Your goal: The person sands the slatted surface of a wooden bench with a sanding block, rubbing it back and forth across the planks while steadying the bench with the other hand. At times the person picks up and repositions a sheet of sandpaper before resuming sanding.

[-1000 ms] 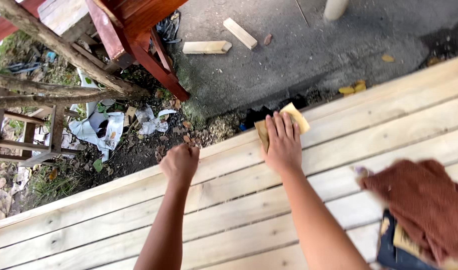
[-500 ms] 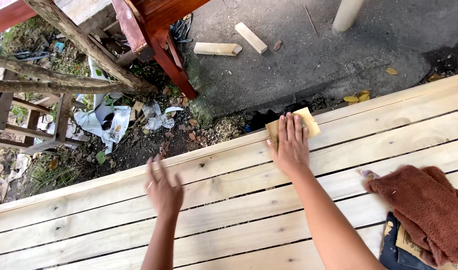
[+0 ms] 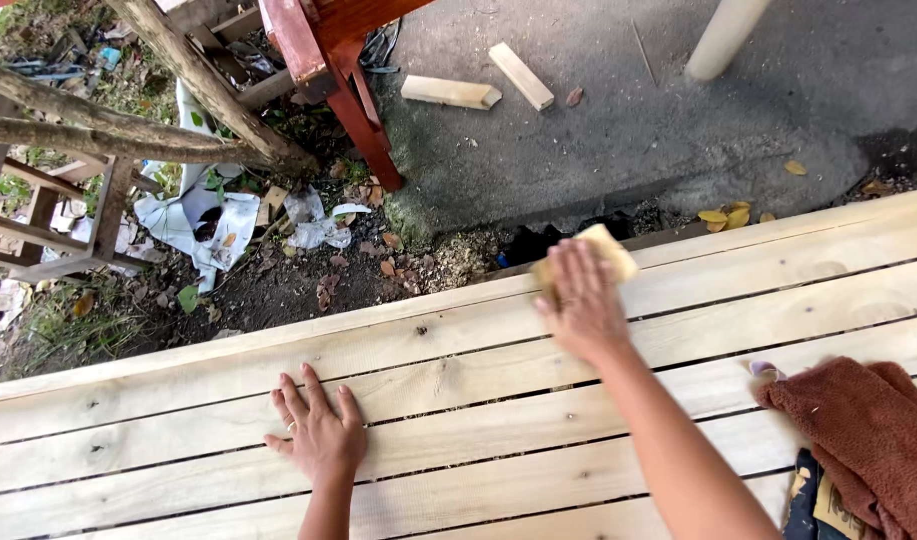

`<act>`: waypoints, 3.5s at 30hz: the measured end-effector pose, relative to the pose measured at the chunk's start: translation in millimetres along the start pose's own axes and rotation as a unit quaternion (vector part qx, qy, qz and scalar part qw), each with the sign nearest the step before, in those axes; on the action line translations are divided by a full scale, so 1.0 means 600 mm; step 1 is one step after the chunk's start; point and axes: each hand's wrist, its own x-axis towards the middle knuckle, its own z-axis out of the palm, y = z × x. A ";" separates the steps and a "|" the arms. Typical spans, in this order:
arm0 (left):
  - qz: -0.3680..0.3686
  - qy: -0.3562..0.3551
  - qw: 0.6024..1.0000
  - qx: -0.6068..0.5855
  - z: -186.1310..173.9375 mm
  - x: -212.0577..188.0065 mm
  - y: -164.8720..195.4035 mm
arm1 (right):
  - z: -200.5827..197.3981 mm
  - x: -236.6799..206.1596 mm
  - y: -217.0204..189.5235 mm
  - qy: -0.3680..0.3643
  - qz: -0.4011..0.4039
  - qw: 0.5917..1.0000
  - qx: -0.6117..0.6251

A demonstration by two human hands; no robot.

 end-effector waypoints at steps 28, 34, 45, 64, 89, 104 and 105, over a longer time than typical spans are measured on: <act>0.001 -0.024 0.999 0.027 -0.011 0.004 0.005 | 0.008 0.049 -0.220 -0.167 -0.051 0.984 -0.031; -0.004 -0.030 0.999 0.030 -0.019 0.003 0.010 | -0.015 0.025 -0.043 -0.145 0.025 0.987 -0.070; -0.020 -0.032 0.999 0.032 -0.040 0.002 0.029 | 0.000 -0.016 0.028 0.074 0.094 0.993 -0.006; -0.046 -0.095 0.993 0.048 -0.089 0.017 0.049 | 0.022 0.027 0.045 -0.034 0.152 0.987 -0.037; -0.026 -0.094 0.994 0.043 -0.081 0.012 0.041 | -0.001 0.003 0.076 -0.001 0.105 0.994 -0.043; -0.027 -0.072 0.997 0.005 -0.078 0.015 0.038 | 0.052 0.132 -0.450 -0.072 -0.178 0.968 0.162; -0.028 -0.072 0.997 0.007 -0.078 0.013 0.036 | 0.057 0.116 -0.413 -0.061 -0.157 0.971 0.169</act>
